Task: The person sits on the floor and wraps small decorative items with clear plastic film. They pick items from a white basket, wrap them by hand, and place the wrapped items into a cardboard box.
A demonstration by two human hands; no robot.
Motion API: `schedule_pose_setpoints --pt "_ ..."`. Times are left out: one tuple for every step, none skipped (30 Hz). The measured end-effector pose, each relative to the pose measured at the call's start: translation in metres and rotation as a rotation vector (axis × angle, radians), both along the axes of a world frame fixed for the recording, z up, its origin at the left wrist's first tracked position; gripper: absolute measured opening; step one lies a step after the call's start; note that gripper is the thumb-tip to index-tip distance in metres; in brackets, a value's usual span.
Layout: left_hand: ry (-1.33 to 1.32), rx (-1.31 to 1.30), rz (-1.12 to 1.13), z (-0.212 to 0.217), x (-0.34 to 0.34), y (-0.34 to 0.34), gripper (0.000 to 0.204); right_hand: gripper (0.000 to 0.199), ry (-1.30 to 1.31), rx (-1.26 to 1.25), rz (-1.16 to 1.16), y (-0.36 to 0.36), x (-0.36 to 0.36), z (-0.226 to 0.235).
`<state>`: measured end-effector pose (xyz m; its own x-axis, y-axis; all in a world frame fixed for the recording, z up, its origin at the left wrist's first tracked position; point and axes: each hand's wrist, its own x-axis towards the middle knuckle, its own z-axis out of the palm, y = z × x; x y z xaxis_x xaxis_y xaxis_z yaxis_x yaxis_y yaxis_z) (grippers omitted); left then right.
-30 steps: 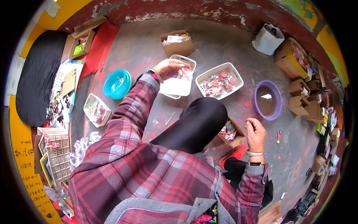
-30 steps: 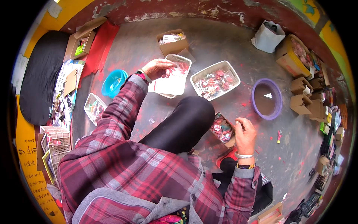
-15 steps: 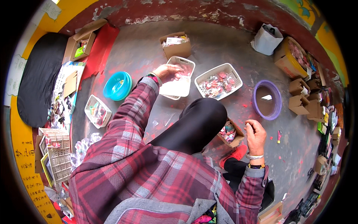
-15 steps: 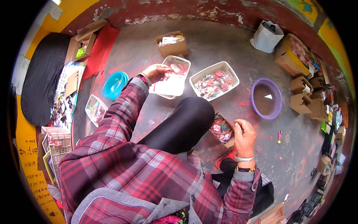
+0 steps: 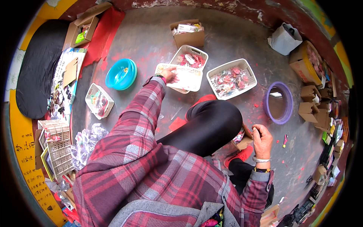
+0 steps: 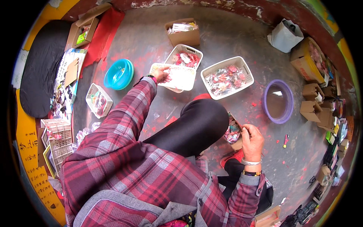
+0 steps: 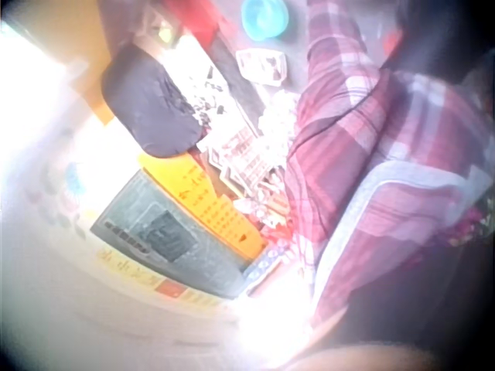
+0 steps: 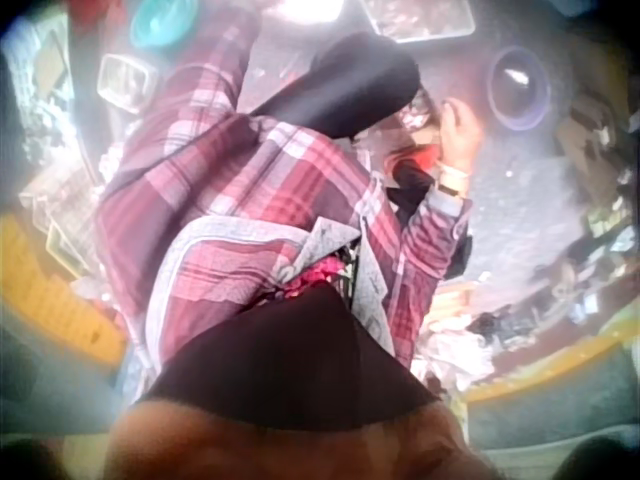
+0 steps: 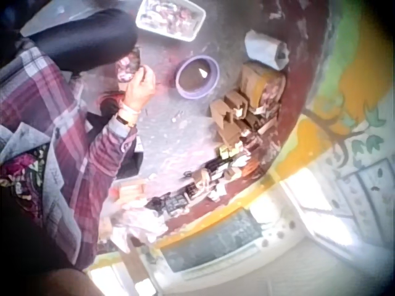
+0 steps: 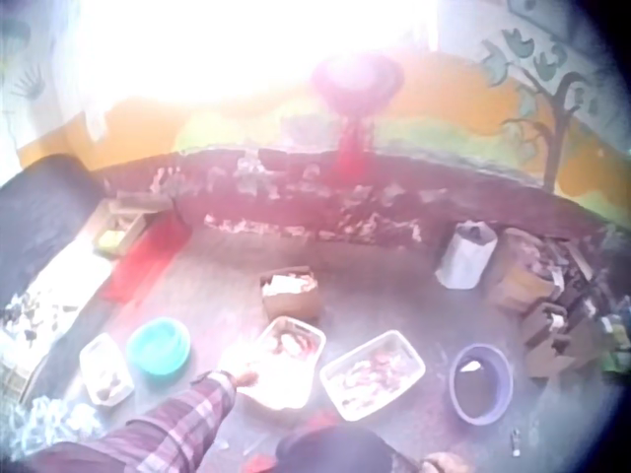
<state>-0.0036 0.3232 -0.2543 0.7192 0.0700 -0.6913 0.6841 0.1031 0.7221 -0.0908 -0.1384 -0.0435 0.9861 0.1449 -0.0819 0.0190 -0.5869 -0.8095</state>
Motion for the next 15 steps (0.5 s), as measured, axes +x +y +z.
schedule_pose_setpoints --pt "-0.037 -0.055 0.019 0.003 -0.001 0.002 0.059 0.009 0.003 -0.006 0.009 0.002 0.0 0.0" --pt "-0.077 -0.111 0.032 0.01 0.002 0.001 0.059 0.009 -0.001 -0.024 0.021 0.003 0.0 0.001" --pt "-0.154 -0.139 0.024 0.031 0.002 -0.006 0.058 0.009 -0.008 -0.039 0.03 0.003 0.0 0.003" --pt "-0.206 -0.201 0.006 0.045 0.004 -0.012 0.057 0.009 -0.014 -0.055 0.038 0.004 0.0 0.004" --pt "-0.263 -0.258 -0.008 0.06 0.005 -0.014 0.056 0.009 -0.025 -0.033 0.035 0.007 0.0 0.005" --pt "-0.317 -0.319 -0.03 0.077 0.007 -0.022 0.055 0.009 -0.033 -0.013 0.024 0.008 -0.001 0.006" --pt "-0.343 -0.345 -0.048 0.096 0.008 -0.034 0.054 0.009 -0.042 0.008 0.011 0.009 -0.002 0.006" --pt "-0.371 -0.366 -0.063 0.123 0.007 -0.048 0.054 0.01 -0.083 0.008 0.023 0.011 -0.002 0.008" --pt "-0.399 -0.39 -0.084 0.149 0.007 -0.063 0.054 0.012 -0.125 0.004 0.031 0.012 -0.002 0.011" --pt "-0.435 -0.447 -0.189 0.175 0.005 -0.076 0.057 0.014 -0.168 0.008 0.037 0.014 -0.003 0.013" --pt "-0.47 -0.46 -0.25 0.191 0.004 -0.093 0.059 0.019 -0.208 0.036 -0.005 0.017 -0.004 0.02" --pt "-0.506 -0.495 -0.314 0.2 0.005 -0.113 0.06 0.025 -0.248 0.043 -0.054 0.021 -0.007 0.03" --pt "-0.528 -0.531 -0.4 0.211 0.005 -0.131 0.059 0.03 -0.288 0.05 -0.101 0.025 -0.01 0.038" --pt "-0.547 -0.546 -0.489 0.231 0.002 -0.15 0.059 0.036 -0.409 0.0 -0.077 0.026 -0.011 0.046" --pt "-0.542 -0.609 -0.517 0.248 -0.003 -0.169 0.059 0.041 -0.526 -0.052 -0.052 0.025 -0.012 0.052"
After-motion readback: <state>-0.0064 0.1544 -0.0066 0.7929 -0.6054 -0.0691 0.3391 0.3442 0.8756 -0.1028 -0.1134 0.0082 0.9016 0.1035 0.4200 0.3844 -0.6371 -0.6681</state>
